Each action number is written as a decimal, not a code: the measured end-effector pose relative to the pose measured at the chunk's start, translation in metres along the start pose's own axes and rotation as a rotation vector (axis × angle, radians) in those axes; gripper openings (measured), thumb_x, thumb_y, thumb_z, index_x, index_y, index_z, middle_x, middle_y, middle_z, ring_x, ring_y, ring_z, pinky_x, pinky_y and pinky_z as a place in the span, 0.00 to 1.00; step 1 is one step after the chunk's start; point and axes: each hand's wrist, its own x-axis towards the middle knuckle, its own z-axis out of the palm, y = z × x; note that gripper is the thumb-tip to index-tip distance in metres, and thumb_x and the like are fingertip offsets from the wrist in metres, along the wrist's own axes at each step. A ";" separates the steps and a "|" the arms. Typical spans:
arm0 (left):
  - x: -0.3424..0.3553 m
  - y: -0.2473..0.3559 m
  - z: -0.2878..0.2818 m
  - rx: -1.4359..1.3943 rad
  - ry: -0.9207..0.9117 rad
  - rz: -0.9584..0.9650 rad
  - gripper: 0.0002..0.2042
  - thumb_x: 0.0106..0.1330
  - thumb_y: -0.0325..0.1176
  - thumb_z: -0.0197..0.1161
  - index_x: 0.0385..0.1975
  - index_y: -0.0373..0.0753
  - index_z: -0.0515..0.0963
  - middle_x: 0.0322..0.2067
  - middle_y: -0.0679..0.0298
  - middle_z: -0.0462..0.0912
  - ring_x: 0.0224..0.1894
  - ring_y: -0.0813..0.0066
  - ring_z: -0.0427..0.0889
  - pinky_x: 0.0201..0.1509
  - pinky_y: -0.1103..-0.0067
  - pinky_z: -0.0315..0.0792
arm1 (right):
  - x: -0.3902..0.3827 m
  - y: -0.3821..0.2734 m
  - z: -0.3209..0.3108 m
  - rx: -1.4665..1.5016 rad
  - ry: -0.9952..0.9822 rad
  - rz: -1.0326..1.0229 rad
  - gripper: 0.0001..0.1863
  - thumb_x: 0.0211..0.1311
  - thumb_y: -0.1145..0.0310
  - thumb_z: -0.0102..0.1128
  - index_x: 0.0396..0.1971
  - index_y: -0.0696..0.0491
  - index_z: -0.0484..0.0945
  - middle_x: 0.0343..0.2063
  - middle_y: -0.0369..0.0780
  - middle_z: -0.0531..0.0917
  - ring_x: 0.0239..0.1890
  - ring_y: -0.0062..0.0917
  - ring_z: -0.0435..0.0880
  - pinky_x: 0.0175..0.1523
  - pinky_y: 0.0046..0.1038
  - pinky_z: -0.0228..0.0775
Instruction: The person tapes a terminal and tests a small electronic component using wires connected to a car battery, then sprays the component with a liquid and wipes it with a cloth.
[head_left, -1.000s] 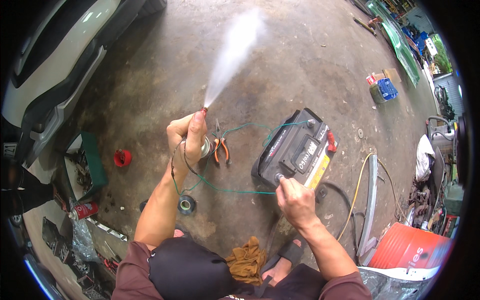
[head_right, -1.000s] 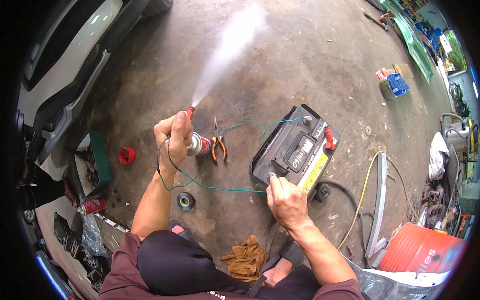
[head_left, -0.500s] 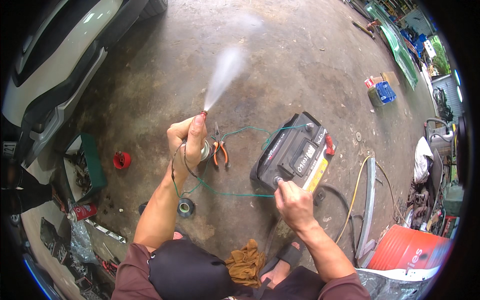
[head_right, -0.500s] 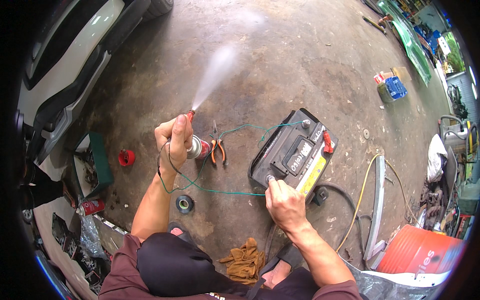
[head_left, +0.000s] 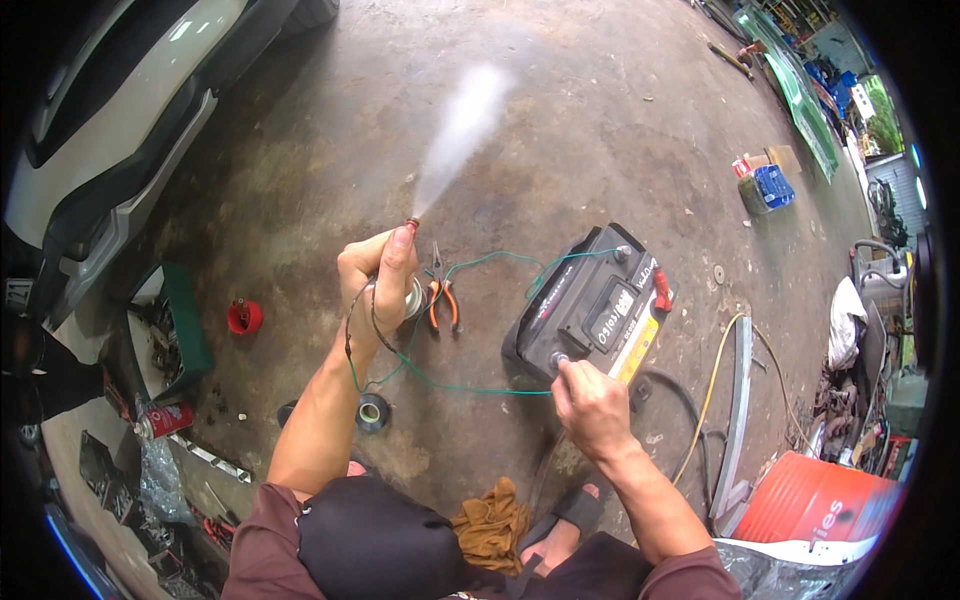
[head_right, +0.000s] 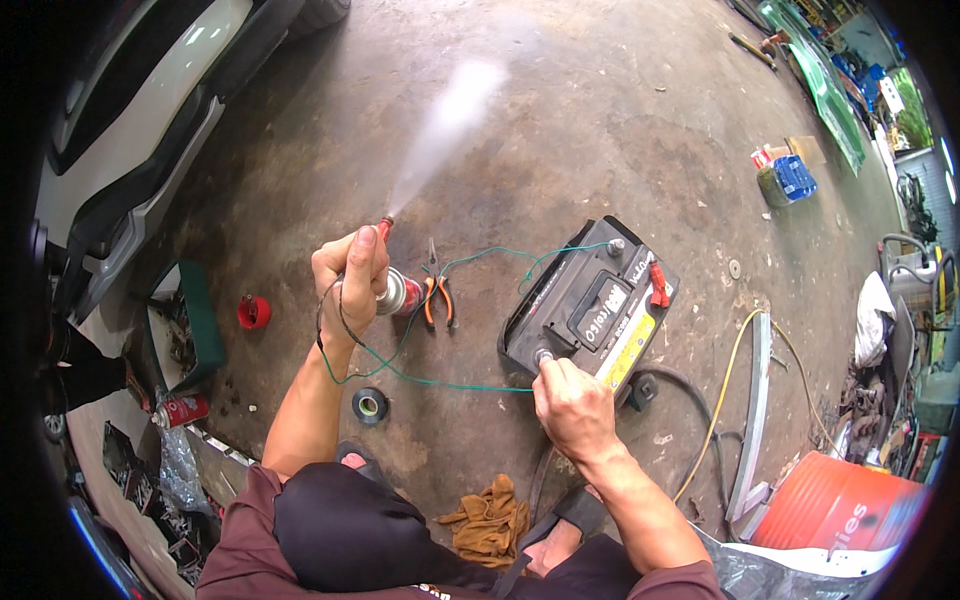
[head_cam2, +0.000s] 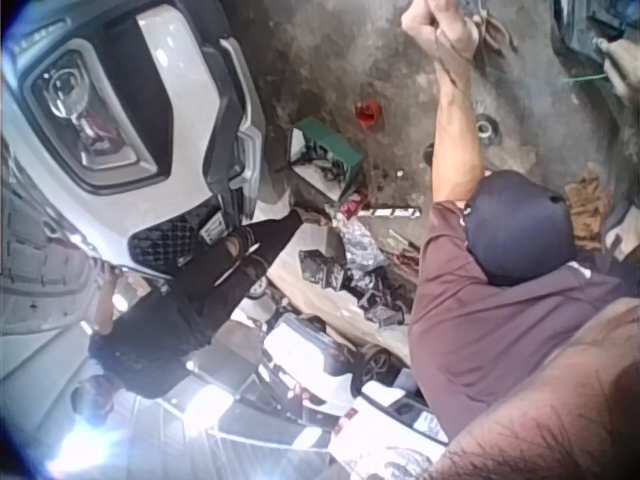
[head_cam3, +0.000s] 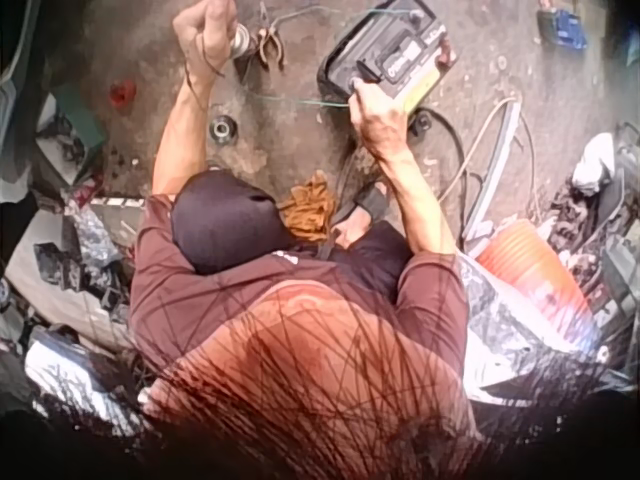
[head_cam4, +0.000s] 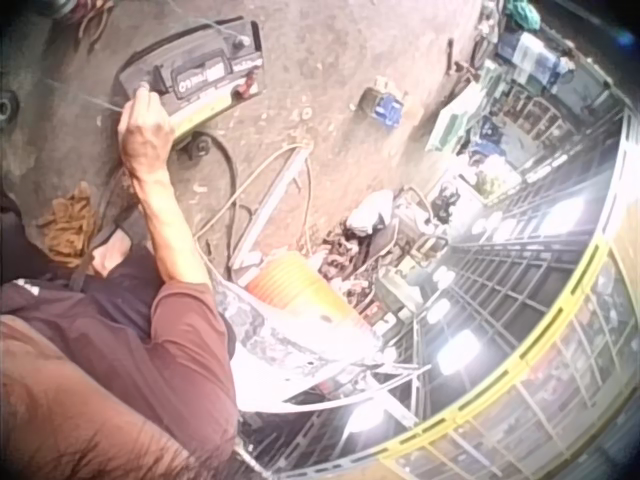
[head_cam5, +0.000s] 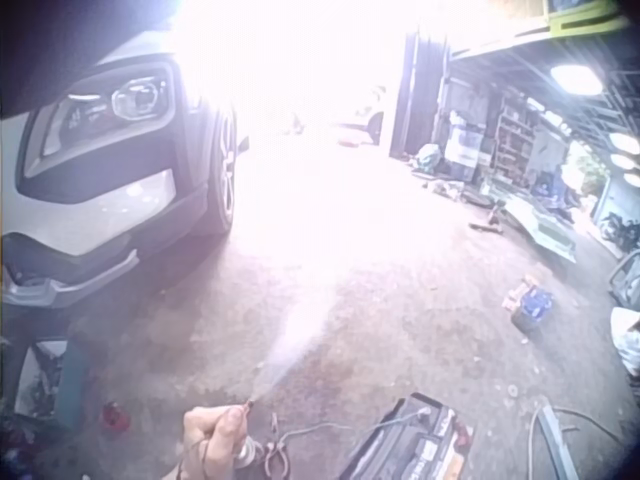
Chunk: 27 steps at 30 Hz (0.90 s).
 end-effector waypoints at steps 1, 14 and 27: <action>0.000 0.001 -0.001 -0.004 -0.003 -0.002 0.28 0.85 0.40 0.53 0.15 0.39 0.63 0.16 0.71 0.65 0.18 0.85 0.58 0.23 0.78 0.50 | 0.001 -0.001 0.000 0.003 0.000 -0.002 0.12 0.60 0.79 0.71 0.44 0.59 0.84 0.29 0.44 0.84 0.31 0.38 0.88 0.36 0.37 0.80; -0.001 0.003 -0.003 -0.012 0.007 -0.034 0.28 0.85 0.40 0.55 0.15 0.39 0.63 0.16 0.72 0.65 0.18 0.85 0.59 0.22 0.78 0.49 | 0.002 -0.001 -0.001 0.044 0.033 -0.019 0.12 0.59 0.80 0.71 0.43 0.59 0.84 0.28 0.43 0.84 0.30 0.37 0.87 0.35 0.36 0.80; -0.001 0.005 -0.003 0.001 0.012 -0.012 0.28 0.84 0.42 0.55 0.15 0.39 0.63 0.16 0.71 0.65 0.18 0.85 0.59 0.23 0.78 0.50 | 0.003 -0.006 -0.003 0.077 0.090 0.026 0.11 0.59 0.80 0.71 0.42 0.58 0.84 0.27 0.43 0.84 0.29 0.38 0.87 0.35 0.37 0.79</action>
